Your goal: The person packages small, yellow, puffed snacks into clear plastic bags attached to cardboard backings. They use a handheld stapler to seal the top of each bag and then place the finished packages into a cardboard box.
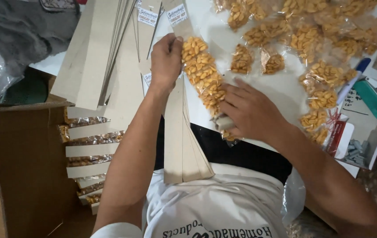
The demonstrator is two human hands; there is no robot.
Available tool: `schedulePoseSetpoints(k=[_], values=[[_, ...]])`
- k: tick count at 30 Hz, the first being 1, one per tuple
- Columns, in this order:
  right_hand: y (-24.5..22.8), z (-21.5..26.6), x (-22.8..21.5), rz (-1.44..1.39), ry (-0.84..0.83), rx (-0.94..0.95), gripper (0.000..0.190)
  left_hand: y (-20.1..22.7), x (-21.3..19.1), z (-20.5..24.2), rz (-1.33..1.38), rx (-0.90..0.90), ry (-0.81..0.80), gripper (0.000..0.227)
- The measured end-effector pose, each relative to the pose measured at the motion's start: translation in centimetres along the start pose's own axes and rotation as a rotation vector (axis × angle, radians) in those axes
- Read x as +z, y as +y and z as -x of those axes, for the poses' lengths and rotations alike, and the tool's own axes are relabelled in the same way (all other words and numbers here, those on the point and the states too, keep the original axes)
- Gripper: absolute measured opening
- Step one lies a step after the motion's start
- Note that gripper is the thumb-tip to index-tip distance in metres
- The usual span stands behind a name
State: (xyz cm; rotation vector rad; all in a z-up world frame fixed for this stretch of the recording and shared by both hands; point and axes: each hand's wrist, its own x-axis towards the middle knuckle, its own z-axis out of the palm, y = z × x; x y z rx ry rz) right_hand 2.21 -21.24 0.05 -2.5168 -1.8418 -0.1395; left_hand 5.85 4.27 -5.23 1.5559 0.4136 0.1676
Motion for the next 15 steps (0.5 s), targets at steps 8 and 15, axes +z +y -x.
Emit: schedulePoseSetpoints(k=[8, 15], values=[[0.8, -0.1, 2.9, -0.144, 0.070, 0.111, 0.052, -0.2, -0.3, -0.1, -0.032, 0.035, 0.015, 0.030], [2.0, 0.0, 2.9, -0.432, 0.227, 0.335, 0.047, -3.4, 0.7, -1.4, 0.155, 0.036, 0.118, 0.021]])
